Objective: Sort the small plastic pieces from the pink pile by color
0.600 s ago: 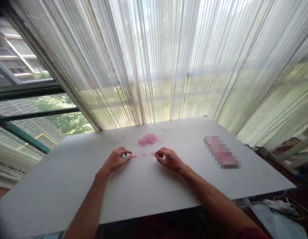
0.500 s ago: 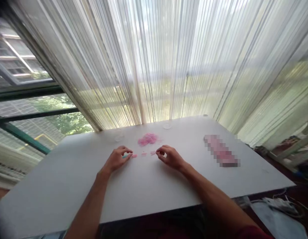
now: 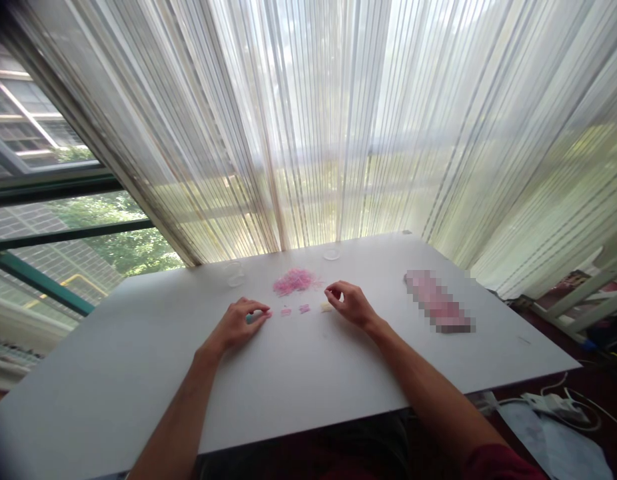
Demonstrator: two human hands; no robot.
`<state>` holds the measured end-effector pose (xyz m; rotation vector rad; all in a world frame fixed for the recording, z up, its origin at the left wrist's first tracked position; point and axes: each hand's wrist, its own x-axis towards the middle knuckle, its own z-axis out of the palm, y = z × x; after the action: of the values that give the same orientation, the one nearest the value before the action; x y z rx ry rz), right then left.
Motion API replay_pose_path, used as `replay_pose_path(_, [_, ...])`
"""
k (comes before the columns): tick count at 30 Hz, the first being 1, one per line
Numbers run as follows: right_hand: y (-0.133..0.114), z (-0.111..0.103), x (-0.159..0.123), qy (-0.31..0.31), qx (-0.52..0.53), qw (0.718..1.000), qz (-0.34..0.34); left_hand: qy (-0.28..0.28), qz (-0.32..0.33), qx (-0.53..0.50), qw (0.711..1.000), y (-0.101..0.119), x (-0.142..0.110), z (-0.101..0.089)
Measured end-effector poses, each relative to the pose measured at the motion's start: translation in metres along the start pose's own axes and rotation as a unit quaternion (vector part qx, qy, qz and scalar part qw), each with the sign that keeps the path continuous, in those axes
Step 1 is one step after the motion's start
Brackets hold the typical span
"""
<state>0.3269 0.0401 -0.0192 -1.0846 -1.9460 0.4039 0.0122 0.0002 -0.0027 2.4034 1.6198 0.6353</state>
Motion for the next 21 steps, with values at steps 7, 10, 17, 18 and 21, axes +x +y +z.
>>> replay_pose_path(7, [0.004,0.0,0.002,-0.001,0.001,1.0,0.014,0.006,0.013,-0.019,1.0,-0.002,-0.001,0.001])
replay_pose_path(10, [0.007,0.0,0.003,0.002,-0.003,1.0,0.027,0.019,0.014,-0.021,1.0,-0.004,0.0,0.003])
replay_pose_path(17, [0.013,0.002,0.007,0.02,0.007,0.996,0.084,0.103,0.048,-0.036,0.993,-0.007,0.007,0.007])
replay_pose_path(18, [0.014,0.003,0.007,0.02,0.01,0.996,0.091,0.108,0.053,-0.037,0.992,-0.005,0.009,0.006])
replay_pose_path(21, [0.017,0.006,0.007,0.019,0.017,0.994,0.109,0.087,0.072,-0.035,0.993,0.007,0.024,0.003])
